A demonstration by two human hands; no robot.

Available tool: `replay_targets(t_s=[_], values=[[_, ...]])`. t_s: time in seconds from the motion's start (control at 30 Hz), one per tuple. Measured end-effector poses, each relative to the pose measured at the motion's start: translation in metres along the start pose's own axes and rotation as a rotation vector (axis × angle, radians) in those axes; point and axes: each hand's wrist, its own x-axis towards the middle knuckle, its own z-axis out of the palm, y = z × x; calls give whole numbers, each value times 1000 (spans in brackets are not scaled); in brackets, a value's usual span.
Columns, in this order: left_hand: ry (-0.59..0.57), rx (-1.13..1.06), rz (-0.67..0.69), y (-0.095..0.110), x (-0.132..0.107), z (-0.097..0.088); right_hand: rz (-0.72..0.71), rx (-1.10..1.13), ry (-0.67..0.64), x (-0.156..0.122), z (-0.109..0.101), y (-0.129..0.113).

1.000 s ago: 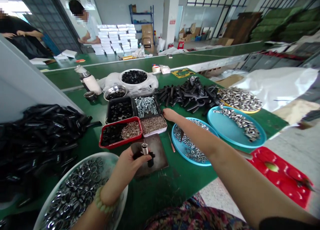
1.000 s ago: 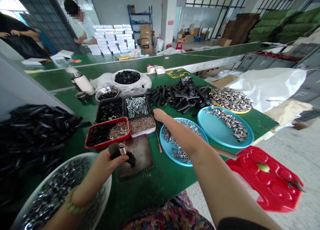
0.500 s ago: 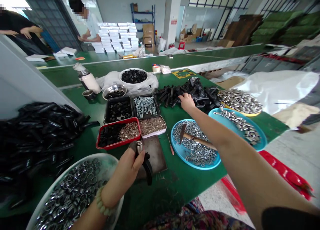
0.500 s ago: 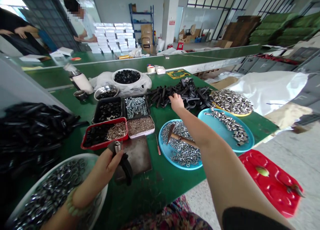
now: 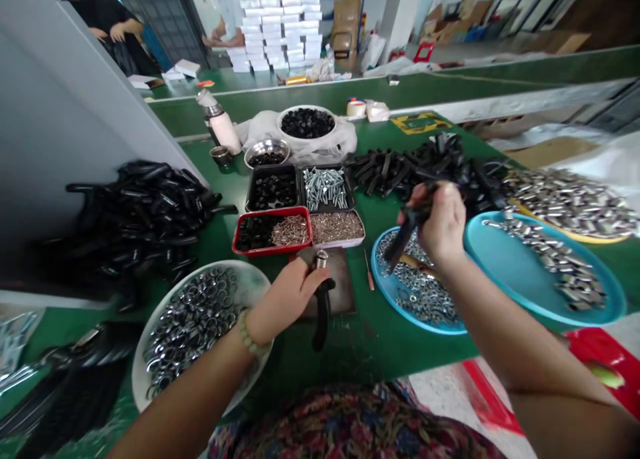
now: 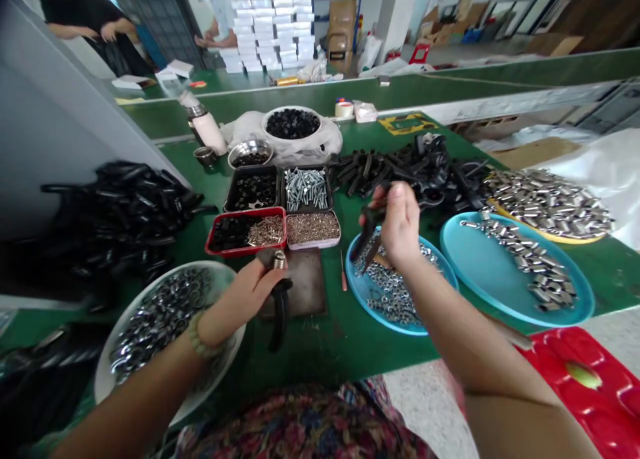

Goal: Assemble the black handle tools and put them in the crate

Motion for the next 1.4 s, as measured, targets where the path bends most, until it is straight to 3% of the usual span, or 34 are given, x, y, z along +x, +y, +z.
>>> replay_targets(t_s=[0.1, 0.2, 0.4, 0.6, 0.7, 0.87, 0.97, 1.07, 1.17, 1.27, 1.33, 1.4], values=[[-56, 44, 63, 4, 0, 5, 411, 166, -370, -68, 31, -42], [-68, 66, 91, 8, -6, 8, 550, 230, -505, -102, 53, -60], [-83, 298, 74, 8, -19, 1, 531, 157, -597, -103, 60, -62], [-245, 501, 186, -6, -24, -12, 318, -93, -817, -96, 62, -69], [-246, 492, 177, -9, -28, -6, 319, -66, -785, -105, 71, -69], [29, 300, 43, -8, -36, 18, 408, 97, -393, -139, 89, -66], [31, 211, 33, -6, -37, 9, 420, 155, -432, -136, 93, -56], [10, 180, 79, -3, -35, -17, 245, 95, -589, -97, 104, -35], [79, 321, 151, -5, -36, -29, -84, -357, -689, -44, 133, -13], [-18, 637, 224, -18, -39, -7, -393, -912, -870, -10, 171, 1], [-192, 787, 267, -29, -40, 12, -491, -1066, -963, -2, 189, 7], [-292, 834, 297, -39, -34, 19, -515, -1085, -994, -1, 198, 12]])
